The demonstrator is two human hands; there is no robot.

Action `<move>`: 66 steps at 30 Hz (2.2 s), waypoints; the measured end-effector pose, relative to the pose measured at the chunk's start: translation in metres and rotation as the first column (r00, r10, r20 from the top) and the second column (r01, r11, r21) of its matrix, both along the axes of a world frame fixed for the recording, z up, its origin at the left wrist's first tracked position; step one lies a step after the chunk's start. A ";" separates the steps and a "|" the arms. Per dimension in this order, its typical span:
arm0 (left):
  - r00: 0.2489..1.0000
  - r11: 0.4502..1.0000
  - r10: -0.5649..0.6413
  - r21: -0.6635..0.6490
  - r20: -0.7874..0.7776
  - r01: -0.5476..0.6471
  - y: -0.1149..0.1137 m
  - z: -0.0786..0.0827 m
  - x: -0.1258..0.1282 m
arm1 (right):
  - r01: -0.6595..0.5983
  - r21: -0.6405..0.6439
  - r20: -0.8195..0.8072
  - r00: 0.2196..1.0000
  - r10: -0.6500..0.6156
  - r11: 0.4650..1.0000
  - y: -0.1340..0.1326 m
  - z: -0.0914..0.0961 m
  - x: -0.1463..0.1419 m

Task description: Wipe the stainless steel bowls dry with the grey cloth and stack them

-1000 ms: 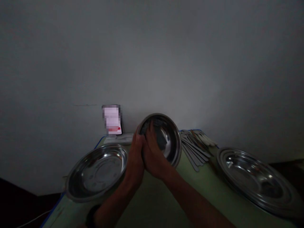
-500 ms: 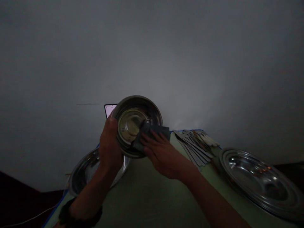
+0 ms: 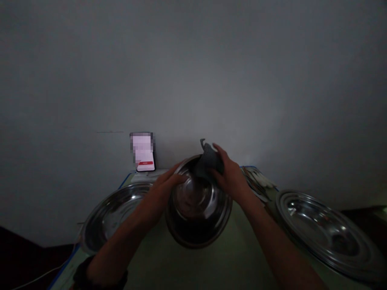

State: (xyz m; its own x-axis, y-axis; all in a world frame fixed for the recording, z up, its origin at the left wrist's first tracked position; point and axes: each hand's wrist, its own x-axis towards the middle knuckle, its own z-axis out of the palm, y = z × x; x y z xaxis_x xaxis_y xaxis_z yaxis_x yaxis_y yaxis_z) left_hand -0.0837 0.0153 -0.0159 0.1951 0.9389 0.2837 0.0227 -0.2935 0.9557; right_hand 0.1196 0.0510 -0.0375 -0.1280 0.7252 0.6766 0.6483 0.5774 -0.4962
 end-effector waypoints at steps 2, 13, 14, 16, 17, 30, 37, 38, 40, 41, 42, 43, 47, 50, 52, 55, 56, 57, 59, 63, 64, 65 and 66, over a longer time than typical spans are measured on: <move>0.994 0.995 -0.092 -0.055 -0.058 0.089 -0.002 0.001 0.000 | -0.016 -0.028 0.087 0.996 0.019 0.999 -0.002 0.001 0.001; 0.999 0.999 -0.036 0.000 -0.018 0.036 -0.015 0.032 -0.015 | 0.233 0.066 -0.240 0.948 -0.211 0.970 -0.003 -0.014 -0.027; 1.000 0.999 0.022 0.046 0.018 -0.023 -0.016 0.033 -0.015 | 0.239 -0.016 -0.302 0.924 -0.233 0.971 -0.003 -0.017 -0.033; 0.982 0.971 0.163 0.161 0.099 -0.177 -0.014 0.029 -0.012 | 0.161 -0.262 -0.366 0.896 -0.252 0.952 -0.005 -0.023 -0.047; 0.963 0.939 0.231 0.226 0.139 -0.258 -0.013 0.024 -0.009 | 0.076 -0.388 -0.386 0.891 -0.237 0.918 -0.006 -0.027 -0.053; 0.987 0.982 -0.156 -0.116 -0.045 0.150 -0.005 0.034 -0.036 | 0.115 -0.114 0.014 0.993 -0.115 0.987 -0.016 0.004 -0.012; 0.944 0.989 -0.121 0.048 -0.307 0.142 -0.019 0.030 -0.016 | 0.089 0.242 0.072 0.991 -0.109 0.966 -0.032 0.005 -0.034; 0.939 0.988 -0.112 0.062 -0.324 0.139 -0.021 0.031 -0.014 | 0.078 0.239 0.088 0.991 -0.102 0.968 -0.031 0.003 -0.035; 0.936 0.986 -0.130 0.060 -0.326 0.158 -0.023 0.034 -0.015 | 0.092 0.210 0.069 0.992 -0.109 0.973 -0.026 -0.002 -0.034; 0.938 0.985 -0.146 0.044 -0.314 0.168 -0.023 0.036 -0.017 | 0.119 0.181 0.034 0.991 -0.127 0.976 -0.022 -0.004 -0.032; 0.943 0.985 -0.151 0.030 -0.297 0.167 -0.022 0.037 -0.018 | 0.152 0.139 -0.011 0.988 -0.152 0.979 -0.019 -0.006 -0.030; 0.949 0.988 -0.141 0.025 -0.281 0.155 -0.021 0.039 -0.020 | 0.188 0.086 -0.063 0.981 -0.183 0.978 -0.015 -0.008 -0.028; 0.990 0.988 0.054 0.152 -0.131 -0.034 -0.014 0.036 -0.018 | 0.246 -0.135 -0.300 0.913 -0.276 0.960 -0.007 -0.015 -0.033; 0.961 0.924 0.241 0.271 0.133 -0.269 -0.009 0.019 -0.004 | 0.065 -0.336 -0.510 0.826 -0.240 0.940 -0.007 -0.028 -0.055; 0.917 0.877 0.306 0.299 0.256 -0.376 -0.007 0.005 0.008 | -0.181 -0.434 -0.688 0.699 -0.194 0.883 -0.008 -0.041 -0.072; 0.929 0.886 0.301 0.297 0.218 -0.357 -0.004 -0.005 0.017 | -0.448 -0.419 -0.851 0.498 -0.169 0.790 -0.005 -0.052 -0.079; 0.943 0.908 0.274 0.273 0.188 -0.318 -0.003 -0.004 0.015 | -0.460 -0.426 -0.847 0.506 -0.164 0.779 -0.003 -0.052 -0.074; 0.957 0.937 0.235 0.223 0.172 -0.270 -0.002 0.000 0.011 | -0.429 -0.446 -0.814 0.560 -0.157 0.785 -0.001 -0.049 -0.066; 0.972 0.988 0.127 0.060 0.200 -0.141 -0.002 0.012 -0.001 | -0.269 -0.476 -0.652 0.747 -0.131 0.837 0.002 -0.036 -0.044; 0.992 0.981 -0.075 -0.171 0.097 0.091 -0.002 0.029 -0.028 | 0.038 -0.289 -0.175 0.980 -0.092 0.957 -0.004 -0.001 -0.009; 0.994 0.978 -0.098 -0.181 0.048 0.105 -0.002 0.029 -0.032 | 0.082 -0.245 -0.090 0.990 -0.106 0.966 -0.007 0.006 -0.005; 0.994 0.978 -0.105 -0.180 0.011 0.105 -0.003 0.029 -0.035 | 0.121 -0.207 -0.026 0.991 -0.129 0.971 -0.011 0.011 -0.003; 0.995 0.981 -0.099 -0.170 -0.004 0.097 -0.003 0.029 -0.036 | 0.159 -0.170 0.017 0.987 -0.158 0.973 -0.015 0.015 -0.002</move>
State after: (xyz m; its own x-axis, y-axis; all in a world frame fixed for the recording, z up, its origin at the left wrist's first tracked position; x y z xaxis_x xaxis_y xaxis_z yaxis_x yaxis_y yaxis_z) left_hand -0.1193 0.0120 0.0127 0.2909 0.9492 0.1196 0.0139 -0.1292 0.9915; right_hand 0.1172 0.0361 -0.0222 -0.0042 0.8411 0.5409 0.7263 0.3743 -0.5765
